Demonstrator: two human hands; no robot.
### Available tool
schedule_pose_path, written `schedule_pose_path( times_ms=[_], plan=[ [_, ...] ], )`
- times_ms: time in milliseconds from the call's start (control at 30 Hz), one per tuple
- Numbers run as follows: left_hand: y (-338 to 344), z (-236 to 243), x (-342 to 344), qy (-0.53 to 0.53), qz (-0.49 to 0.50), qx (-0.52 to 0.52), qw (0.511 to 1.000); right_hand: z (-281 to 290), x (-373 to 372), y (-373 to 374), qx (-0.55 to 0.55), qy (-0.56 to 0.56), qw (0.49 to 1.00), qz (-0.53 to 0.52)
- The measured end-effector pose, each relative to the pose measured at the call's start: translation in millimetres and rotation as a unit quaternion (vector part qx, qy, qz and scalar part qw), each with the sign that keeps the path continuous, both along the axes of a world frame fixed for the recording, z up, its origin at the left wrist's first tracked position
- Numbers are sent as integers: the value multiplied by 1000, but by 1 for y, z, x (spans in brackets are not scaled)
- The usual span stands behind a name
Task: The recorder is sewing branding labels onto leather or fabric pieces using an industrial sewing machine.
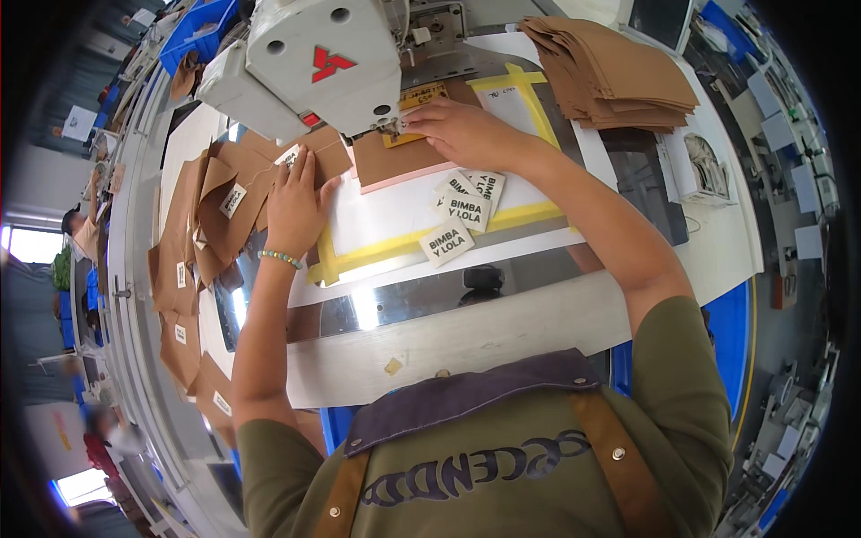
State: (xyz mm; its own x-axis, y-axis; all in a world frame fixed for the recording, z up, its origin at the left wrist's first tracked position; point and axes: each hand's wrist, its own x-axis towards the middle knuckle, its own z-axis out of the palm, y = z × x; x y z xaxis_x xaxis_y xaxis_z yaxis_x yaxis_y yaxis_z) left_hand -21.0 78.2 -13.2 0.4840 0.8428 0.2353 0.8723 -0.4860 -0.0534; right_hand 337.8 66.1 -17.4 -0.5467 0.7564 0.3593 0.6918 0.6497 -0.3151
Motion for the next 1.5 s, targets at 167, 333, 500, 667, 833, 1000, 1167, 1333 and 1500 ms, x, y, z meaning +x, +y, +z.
schedule_pose_path(
  times_ms=[167, 333, 500, 667, 833, 1000, 1167, 1333, 1500],
  plan=[
    [-14, 7, 7, -13, -26, 35, 999, 15, 21, -16, -46, 62, 996, -38],
    [-34, 33, 34, -35, -157, -44, 986, 23, 70, -9, 19, 101, 989, -108],
    [-31, 31, 53, -43, -166, -79, 982, 19, 72, -7, 36, 117, 982, -147],
    [-26, 30, 68, -65, -178, -106, 976, 16, 70, -11, 11, 127, 981, -150],
    [-21, 26, 88, -39, -224, -3, 974, 7, 89, 0, 18, 129, 982, -133],
    [-15, 31, 104, -85, -187, -135, 969, 7, 103, 2, -14, 143, 980, -134],
    [-12, 25, 106, -99, -199, -121, 967, 5, 105, 3, -48, 167, 976, -130],
    [-7, 22, 106, -99, -217, -119, 964, 1, 106, 1, -42, 164, 976, -139],
    [-4, 22, 102, -97, -219, -122, 963, 2, 104, 4, -57, 168, 974, -138]
  ],
)
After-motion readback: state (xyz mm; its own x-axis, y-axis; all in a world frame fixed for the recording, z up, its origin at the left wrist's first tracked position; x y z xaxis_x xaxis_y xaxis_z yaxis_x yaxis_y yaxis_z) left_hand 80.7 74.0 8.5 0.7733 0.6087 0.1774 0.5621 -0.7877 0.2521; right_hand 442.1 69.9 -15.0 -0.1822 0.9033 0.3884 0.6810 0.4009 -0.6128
